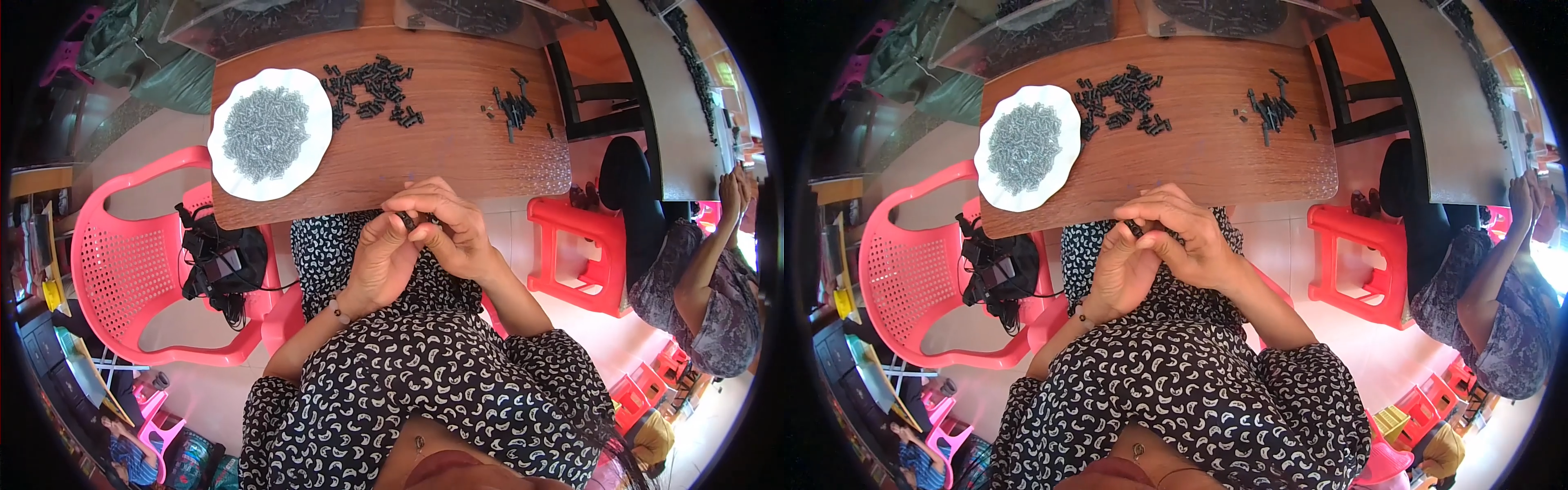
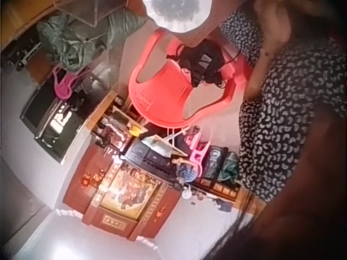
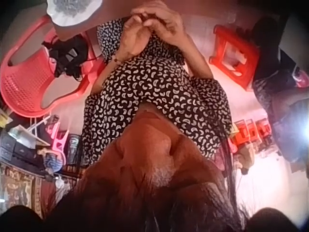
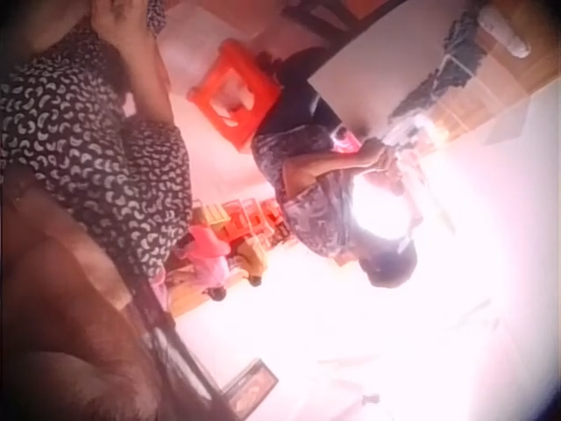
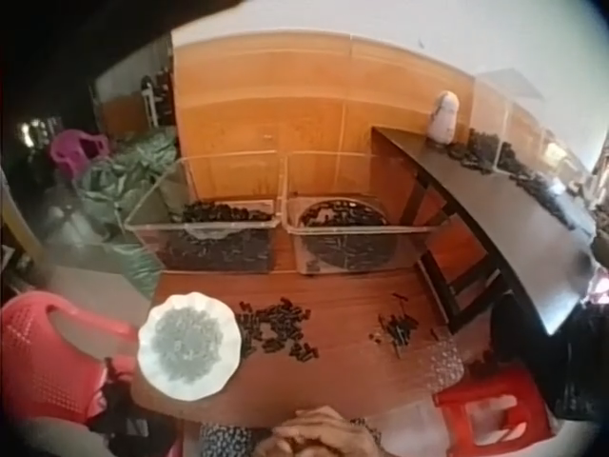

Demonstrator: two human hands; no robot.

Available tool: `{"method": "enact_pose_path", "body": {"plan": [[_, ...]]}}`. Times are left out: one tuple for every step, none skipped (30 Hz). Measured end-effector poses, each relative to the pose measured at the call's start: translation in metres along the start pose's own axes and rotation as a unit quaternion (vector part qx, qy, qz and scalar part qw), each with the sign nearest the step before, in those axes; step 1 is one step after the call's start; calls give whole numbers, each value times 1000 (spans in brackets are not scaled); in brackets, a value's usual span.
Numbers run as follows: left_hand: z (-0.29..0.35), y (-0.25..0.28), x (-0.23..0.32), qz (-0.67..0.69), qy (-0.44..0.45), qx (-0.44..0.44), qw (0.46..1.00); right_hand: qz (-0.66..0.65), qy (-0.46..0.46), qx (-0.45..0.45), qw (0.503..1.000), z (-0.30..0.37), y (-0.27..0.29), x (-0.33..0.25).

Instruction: The person assembles components by picking up black plastic pieces from the table and small metal screws from a plate, then inserting the screws into the plastic pieces by hand.

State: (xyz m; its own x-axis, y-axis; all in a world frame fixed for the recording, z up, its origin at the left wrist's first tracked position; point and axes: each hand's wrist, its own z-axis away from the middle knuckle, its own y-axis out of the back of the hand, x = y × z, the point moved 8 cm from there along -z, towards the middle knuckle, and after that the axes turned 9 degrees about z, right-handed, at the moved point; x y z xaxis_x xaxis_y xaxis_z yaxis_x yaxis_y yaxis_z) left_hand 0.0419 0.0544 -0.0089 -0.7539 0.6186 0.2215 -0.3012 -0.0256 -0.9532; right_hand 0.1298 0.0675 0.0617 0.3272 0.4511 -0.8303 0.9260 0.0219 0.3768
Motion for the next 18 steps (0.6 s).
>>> {"method": "enact_pose_path", "body": {"plan": [[-1, 9, -1, -2, -17, -1, 1000, 1, 5, 2, 1000, -2, -1, -2], [-4, 3, 0, -5, -14, -8, 1000, -26, -21, 35, 999, -3, 3, -1], [-6, -2, 2, -8, -10, -15, 1000, -52, -47, 69, 995, -3, 7, 1], [-7, 3, 2, 1, -20, 8, 1000, -100, -88, 72, 988, 2, 7, 11], [-8, 2, 4, 8, -27, 12, 1000, -99, -82, 74, 989, 4, 8, 12], [-8, 1, 7, 15, -35, 16, 999, -98, -95, 85, 987, 6, 11, 16], [-9, 2, 8, 18, -36, 19, 999, -96, -108, 96, 985, 7, 14, 19], [-9, 2, 9, 18, -40, 25, 999, -85, -128, 94, 984, 8, 16, 21], [-9, 4, 10, 17, -42, 31, 998, -84, -123, 97, 984, 8, 17, 21], [-10, 7, 10, 17, -44, 35, 998, -75, -128, 93, 985, 9, 17, 23], [-11, 7, 10, 15, -45, 31, 998, -67, -133, 90, 985, 9, 17, 24], [-12, 7, 10, 15, -45, 27, 998, -69, -131, 98, 984, 7, 17, 22], [-12, 7, 10, 16, -46, 24, 999, -69, -128, 100, 984, 6, 18, 21], [-12, 7, 9, 21, -34, 17, 999, -67, -136, 100, 983, 7, 18, 23], [-12, 6, 10, 19, -34, 15, 999, -66, -144, 101, 982, 7, 18, 25], [-12, 5, 9, 9, -32, 18, 999, -66, -142, 102, 982, 7, 17, 27], [-12, 3, 9, 1, -27, 20, 999, -63, -143, 103, 982, 7, 17, 27], [-13, 3, 9, 0, -27, 18, 999, -60, -143, 104, 982, 7, 17, 27]]}}
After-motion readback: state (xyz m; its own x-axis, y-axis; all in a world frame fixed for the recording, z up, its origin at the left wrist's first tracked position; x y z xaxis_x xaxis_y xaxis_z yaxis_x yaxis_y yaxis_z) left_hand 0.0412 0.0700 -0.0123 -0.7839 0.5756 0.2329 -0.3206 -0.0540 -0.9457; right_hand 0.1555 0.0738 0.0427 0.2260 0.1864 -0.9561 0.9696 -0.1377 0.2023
